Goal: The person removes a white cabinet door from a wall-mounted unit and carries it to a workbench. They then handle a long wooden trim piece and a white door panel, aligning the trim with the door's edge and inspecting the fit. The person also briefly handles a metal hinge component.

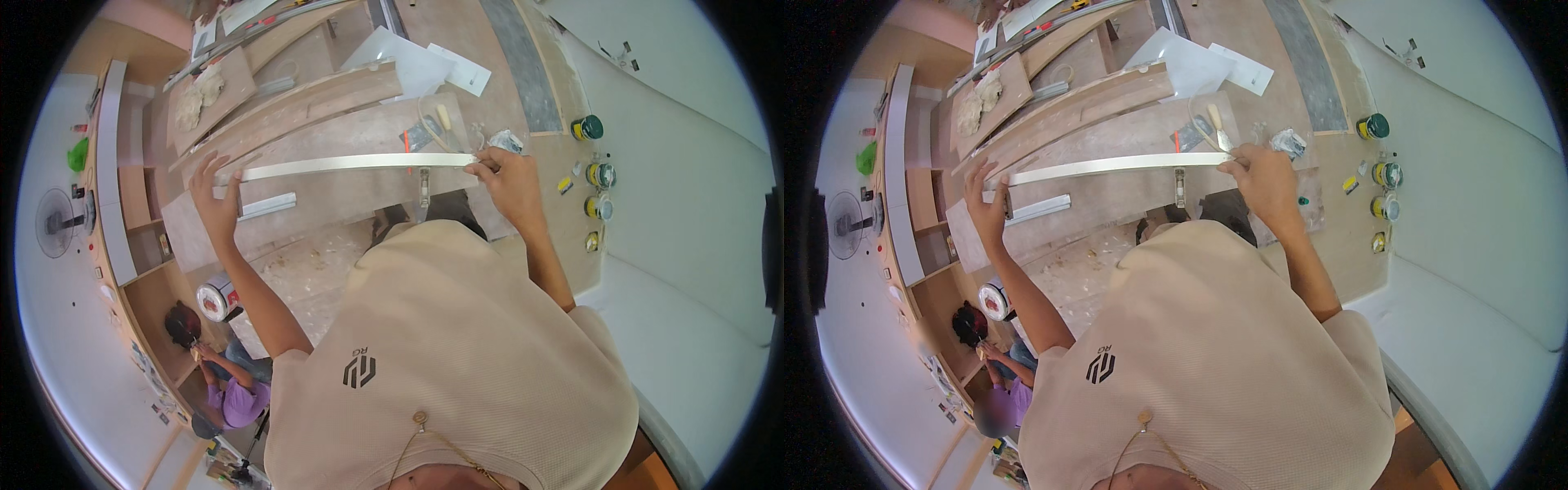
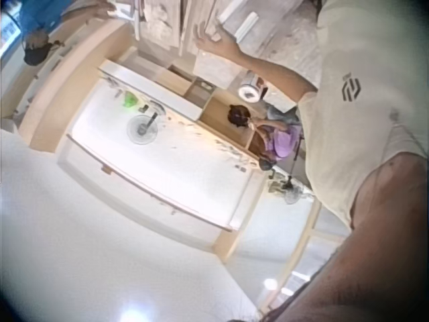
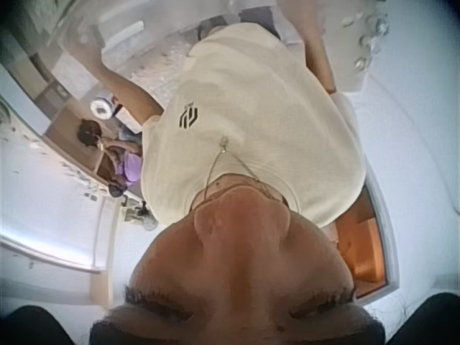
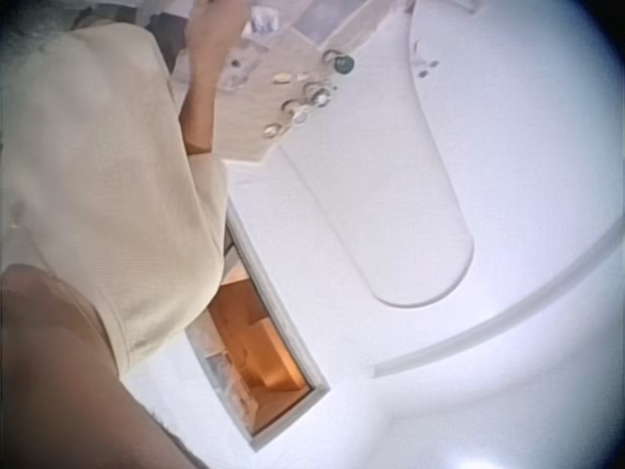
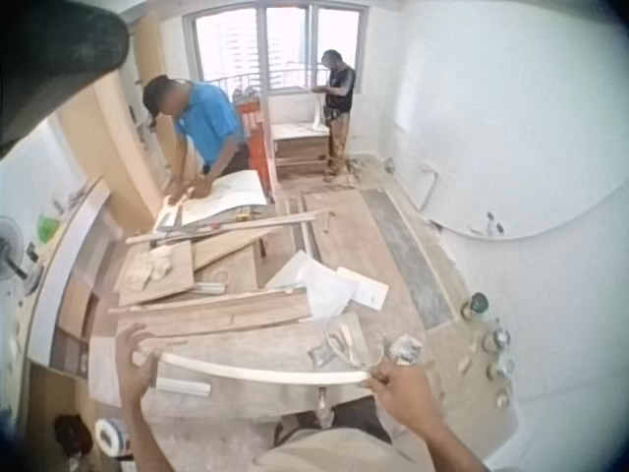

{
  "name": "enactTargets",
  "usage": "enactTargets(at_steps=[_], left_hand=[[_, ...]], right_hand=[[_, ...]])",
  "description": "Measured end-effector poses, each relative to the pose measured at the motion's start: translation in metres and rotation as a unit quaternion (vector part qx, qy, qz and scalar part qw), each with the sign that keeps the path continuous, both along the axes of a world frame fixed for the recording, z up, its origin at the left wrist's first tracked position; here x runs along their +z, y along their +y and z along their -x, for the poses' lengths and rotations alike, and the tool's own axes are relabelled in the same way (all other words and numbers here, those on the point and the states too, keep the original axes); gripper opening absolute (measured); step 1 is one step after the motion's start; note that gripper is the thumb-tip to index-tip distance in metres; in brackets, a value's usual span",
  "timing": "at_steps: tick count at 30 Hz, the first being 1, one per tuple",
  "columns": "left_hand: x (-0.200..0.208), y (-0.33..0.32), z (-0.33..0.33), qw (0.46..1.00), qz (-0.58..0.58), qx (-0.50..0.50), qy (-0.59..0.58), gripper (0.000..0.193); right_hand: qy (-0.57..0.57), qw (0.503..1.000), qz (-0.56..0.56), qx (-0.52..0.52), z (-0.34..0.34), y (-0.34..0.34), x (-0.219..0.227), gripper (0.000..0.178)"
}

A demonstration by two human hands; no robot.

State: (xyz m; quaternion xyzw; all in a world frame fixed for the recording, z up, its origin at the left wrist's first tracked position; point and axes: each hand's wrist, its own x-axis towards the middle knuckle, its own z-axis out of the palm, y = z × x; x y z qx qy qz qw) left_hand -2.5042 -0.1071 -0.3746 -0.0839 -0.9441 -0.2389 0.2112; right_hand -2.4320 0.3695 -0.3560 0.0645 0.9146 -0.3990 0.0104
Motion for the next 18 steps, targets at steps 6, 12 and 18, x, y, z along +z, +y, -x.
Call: enactTargets(at_steps=[6, 12, 18], left_hand=[[0.018, 0.136, -0.024, 0.969, 0.056, -0.21, -0.116, 0.047], [0.003, 0.139, -0.009, 0.964, 0.079, -0.195, -0.163, 0.037], [-0.006, 0.141, -0.007, 0.978, 0.077, -0.176, -0.081, 0.033]], right_hand=[[0.005, 0.999, 0.029, 0.017, -0.002, 0.004, -0.005, 0.019], [0.054, 0.99, -0.037, 0.127, 0.015, 0.014, 0.001, 0.013], [0.117, 0.942, -0.244, 0.201, 0.018, 0.005, -0.003, 0.006]])
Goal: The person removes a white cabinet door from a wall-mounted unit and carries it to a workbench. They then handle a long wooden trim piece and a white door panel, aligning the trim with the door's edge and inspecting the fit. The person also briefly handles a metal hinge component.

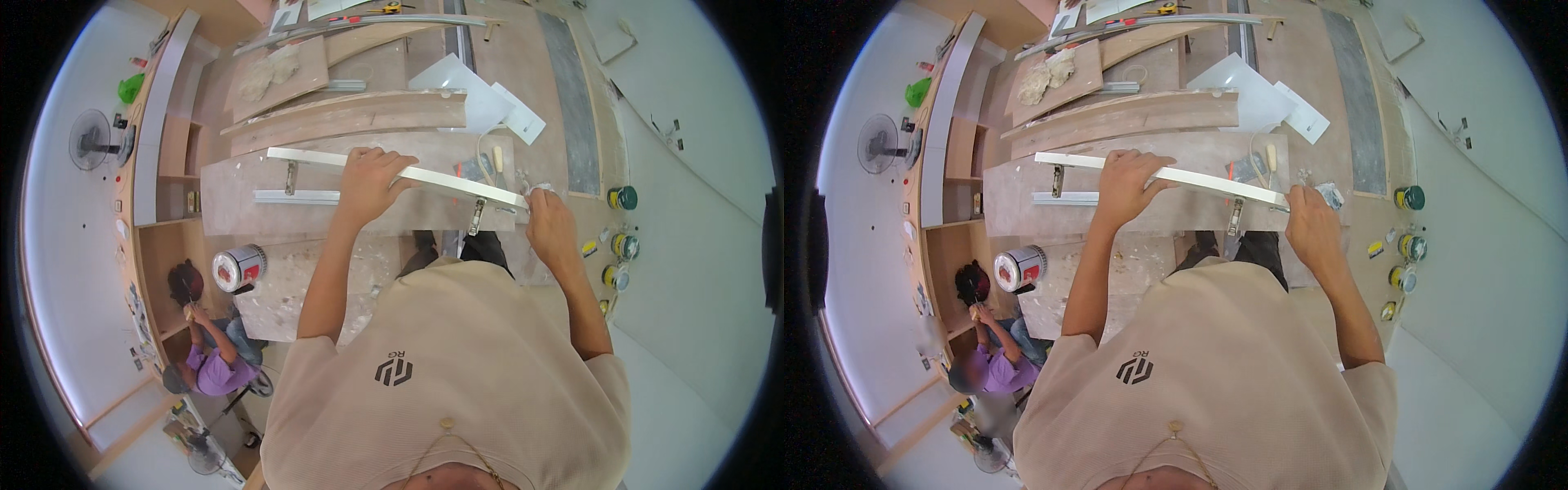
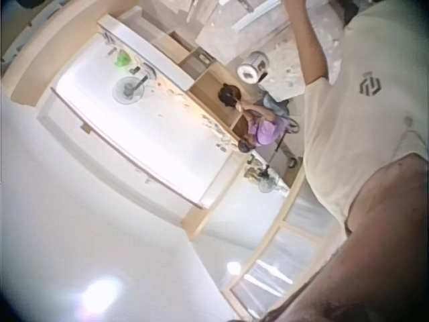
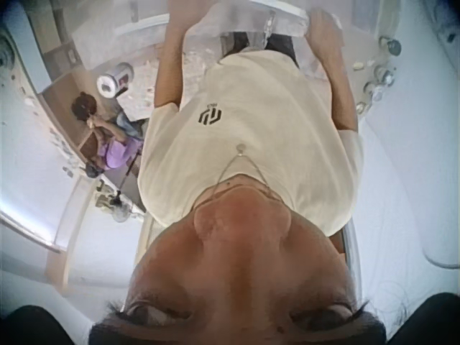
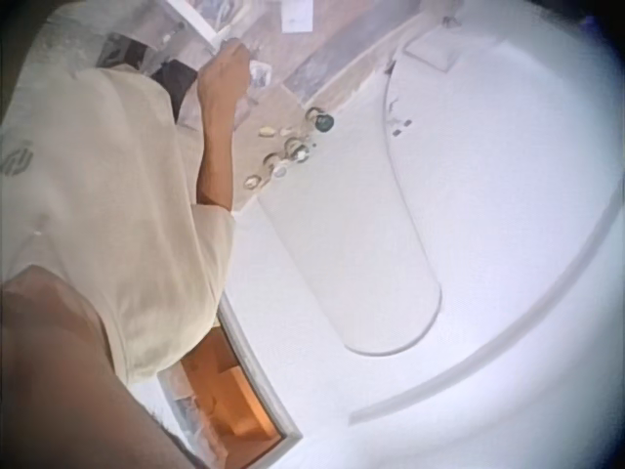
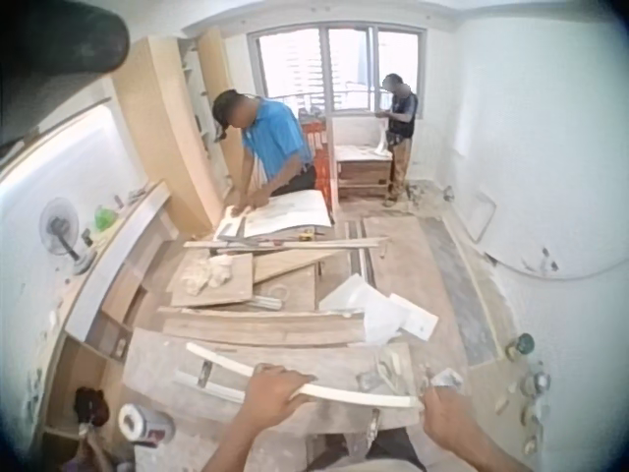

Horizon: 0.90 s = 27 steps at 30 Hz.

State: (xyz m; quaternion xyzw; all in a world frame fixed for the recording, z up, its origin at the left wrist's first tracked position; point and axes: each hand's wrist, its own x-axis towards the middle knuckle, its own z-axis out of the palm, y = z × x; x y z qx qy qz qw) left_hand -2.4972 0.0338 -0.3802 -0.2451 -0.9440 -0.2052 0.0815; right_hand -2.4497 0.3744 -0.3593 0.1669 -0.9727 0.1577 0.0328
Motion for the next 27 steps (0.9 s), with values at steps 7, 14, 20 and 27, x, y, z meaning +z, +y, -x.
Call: enactTargets(at_steps=[7, 14, 20, 27], left_hand=[[-0.01, -0.004, -0.002, 0.998, -0.02, 0.002, 0.059, 0.032], [-0.021, -0.004, 0.003, 0.997, -0.034, 0.002, 0.069, 0.031], [-0.018, 0.0, 0.01, 0.998, -0.02, 0.0, 0.062, 0.031], [-0.013, 0.004, 0.01, 0.999, -0.017, 0.007, 0.033, 0.033]], right_hand=[[-0.051, 0.979, -0.052, 0.19, 0.028, 0.018, 0.018, 0.013], [-0.117, 0.959, -0.147, 0.213, 0.044, 0.021, 0.033, 0.012], [-0.233, 0.952, 0.174, -0.094, 0.026, 0.007, 0.027, 0.018], [-0.147, 0.858, 0.392, -0.298, -0.008, -0.013, -0.005, 0.02]])
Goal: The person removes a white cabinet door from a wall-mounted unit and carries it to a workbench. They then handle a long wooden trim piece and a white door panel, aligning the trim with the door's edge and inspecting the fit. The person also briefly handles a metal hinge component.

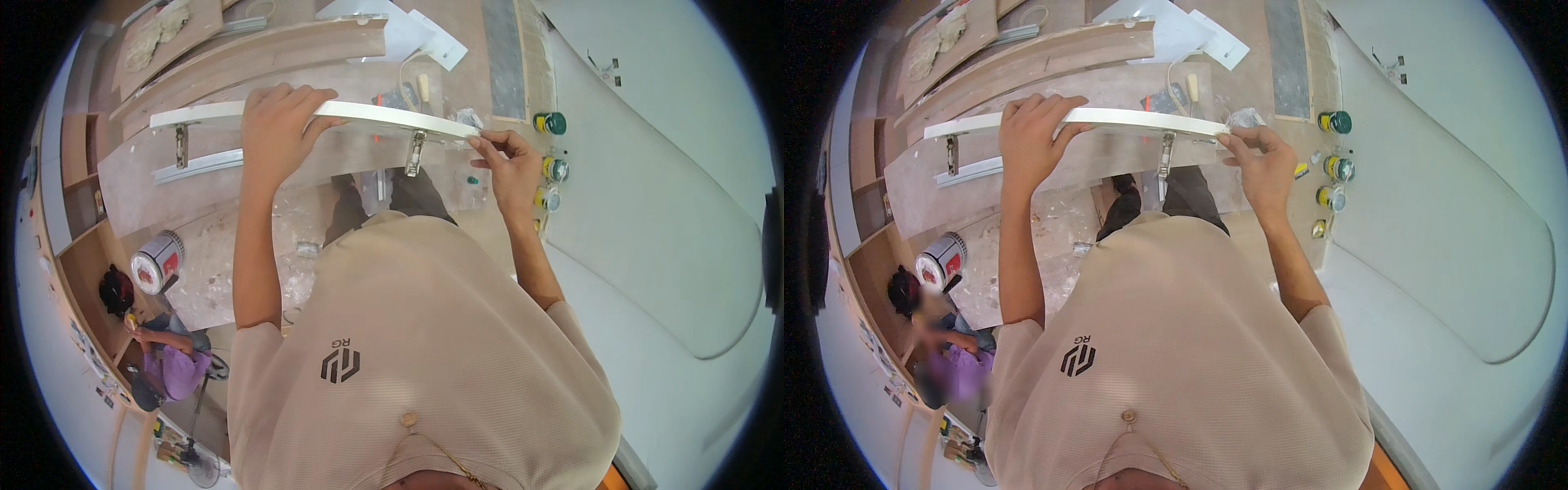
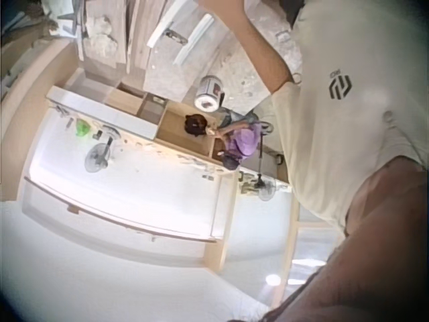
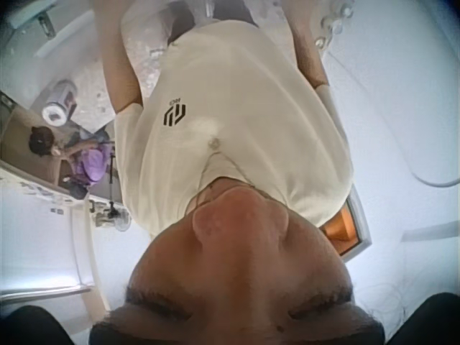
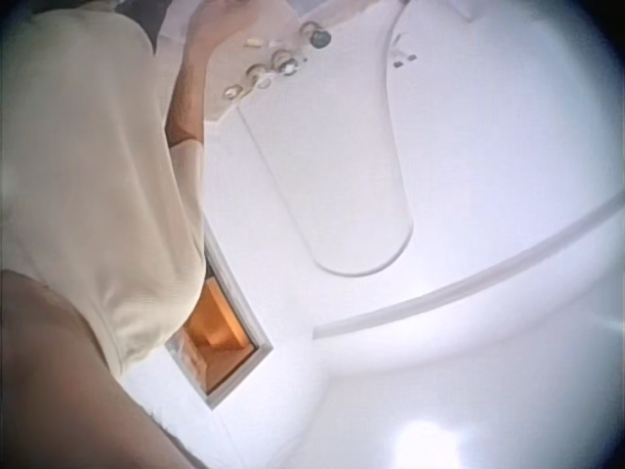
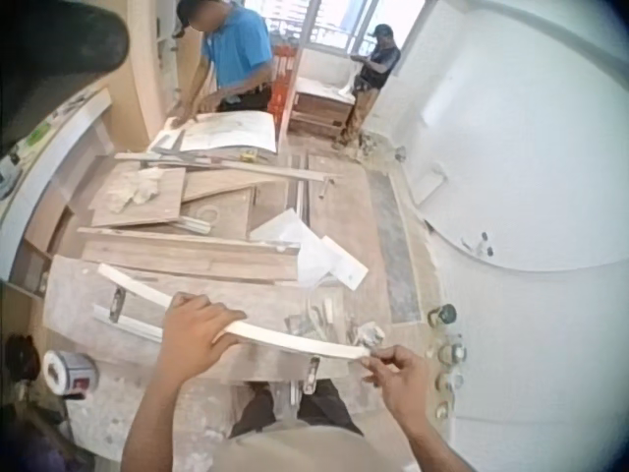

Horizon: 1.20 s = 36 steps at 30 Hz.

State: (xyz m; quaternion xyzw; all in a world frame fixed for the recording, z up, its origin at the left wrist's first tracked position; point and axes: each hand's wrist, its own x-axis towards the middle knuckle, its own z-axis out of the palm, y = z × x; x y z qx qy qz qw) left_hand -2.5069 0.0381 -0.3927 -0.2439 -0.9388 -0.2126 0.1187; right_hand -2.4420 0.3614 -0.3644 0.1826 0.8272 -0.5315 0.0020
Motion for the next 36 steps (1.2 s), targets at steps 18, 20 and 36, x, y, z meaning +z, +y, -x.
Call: enactTargets(at_steps=[18, 20, 36], left_hand=[[-0.005, -0.001, -0.012, 0.999, 0.051, 0.013, -0.013, 0.034], [-0.006, -0.001, -0.017, 0.997, 0.063, 0.018, -0.029, 0.035], [-0.019, -0.009, -0.025, 0.998, 0.052, 0.036, -0.012, 0.048]], right_hand=[[-0.012, 0.996, -0.054, -0.067, -0.015, -0.018, 0.006, 0.016], [-0.042, 0.996, -0.052, -0.065, -0.016, -0.02, 0.01, 0.016], [-0.095, 0.994, 0.024, 0.054, -0.008, -0.017, 0.004, 0.002]])
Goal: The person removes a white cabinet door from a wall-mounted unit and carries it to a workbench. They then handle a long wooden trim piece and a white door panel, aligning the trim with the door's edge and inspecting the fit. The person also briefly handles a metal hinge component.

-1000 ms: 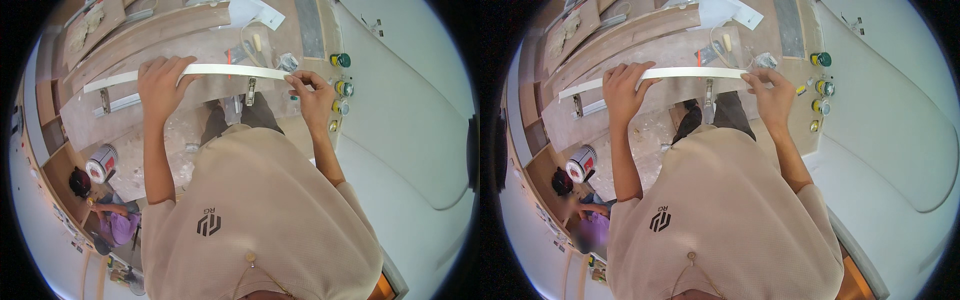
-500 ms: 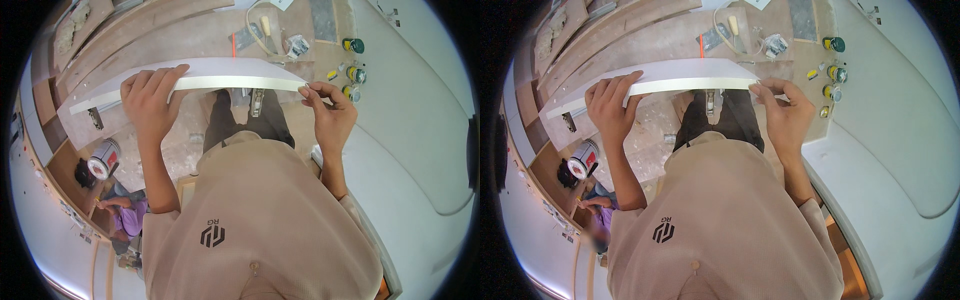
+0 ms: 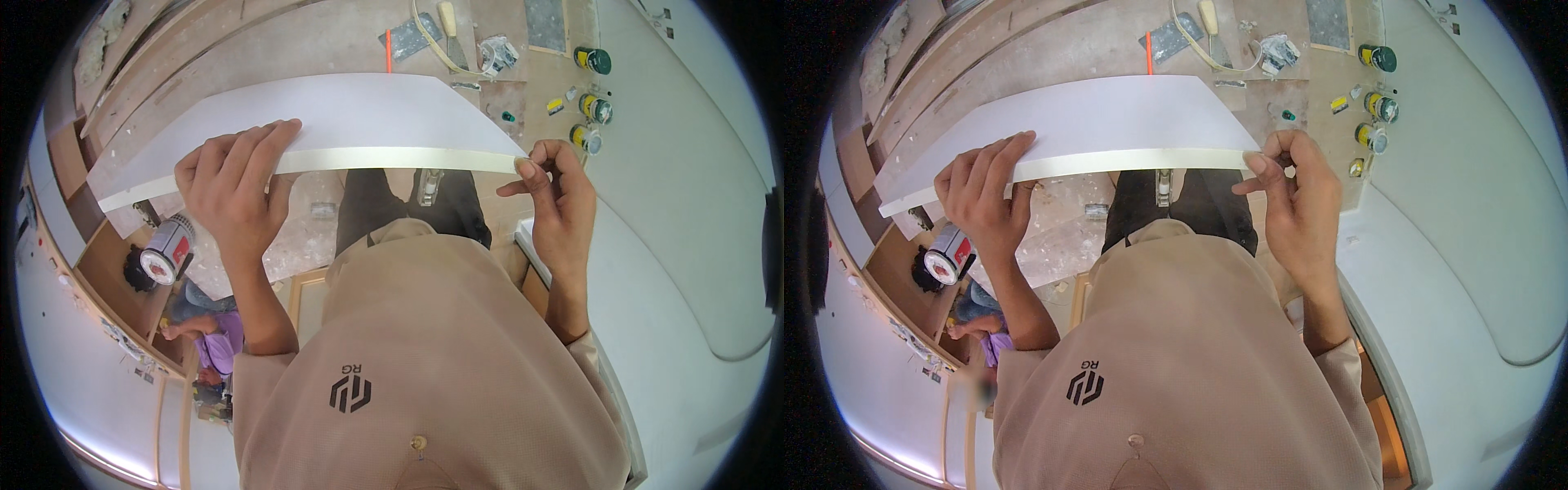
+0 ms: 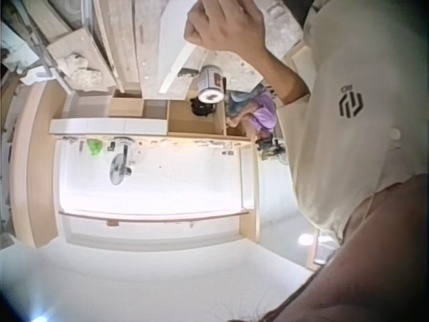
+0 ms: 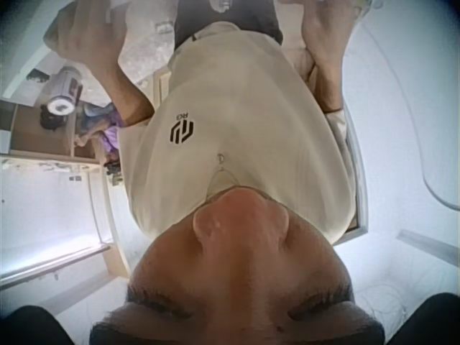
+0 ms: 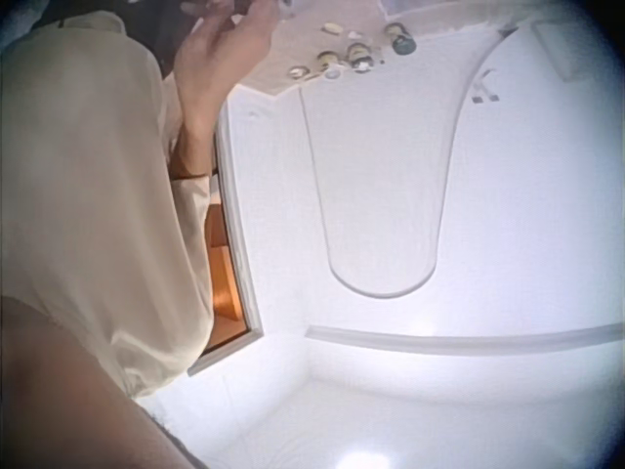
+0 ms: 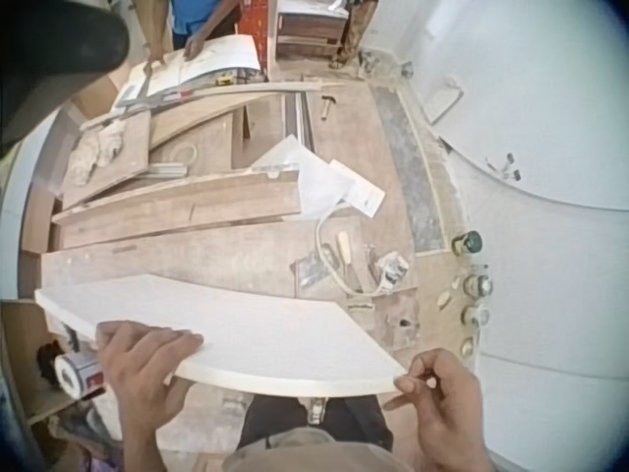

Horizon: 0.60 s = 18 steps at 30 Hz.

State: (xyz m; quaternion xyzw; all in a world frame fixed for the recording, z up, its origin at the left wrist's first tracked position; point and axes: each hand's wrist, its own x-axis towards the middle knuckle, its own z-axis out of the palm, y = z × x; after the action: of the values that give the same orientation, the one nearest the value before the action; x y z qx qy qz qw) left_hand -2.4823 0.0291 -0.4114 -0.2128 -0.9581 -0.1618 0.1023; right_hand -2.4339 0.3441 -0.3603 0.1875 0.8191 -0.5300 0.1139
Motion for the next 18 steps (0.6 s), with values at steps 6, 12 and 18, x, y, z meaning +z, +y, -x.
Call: enactTargets(at_steps=[6, 12, 18], left_hand=[[0.006, 0.005, -0.001, 1.0, 0.02, 0.0, -0.01, 0.047], [0.011, 0.006, 0.002, 1.0, 0.008, -0.012, -0.01, 0.038], [0.013, 0.008, 0.002, 1.0, 0.004, -0.02, -0.001, 0.035]], right_hand=[[0.055, 0.997, -0.04, 0.044, -0.01, 0.005, -0.009, 0.003], [0.107, 0.99, 0.047, -0.075, -0.021, 0.001, -0.021, 0.02], [0.18, 0.98, -0.057, -0.058, -0.024, 0.0, -0.016, 0.016]])
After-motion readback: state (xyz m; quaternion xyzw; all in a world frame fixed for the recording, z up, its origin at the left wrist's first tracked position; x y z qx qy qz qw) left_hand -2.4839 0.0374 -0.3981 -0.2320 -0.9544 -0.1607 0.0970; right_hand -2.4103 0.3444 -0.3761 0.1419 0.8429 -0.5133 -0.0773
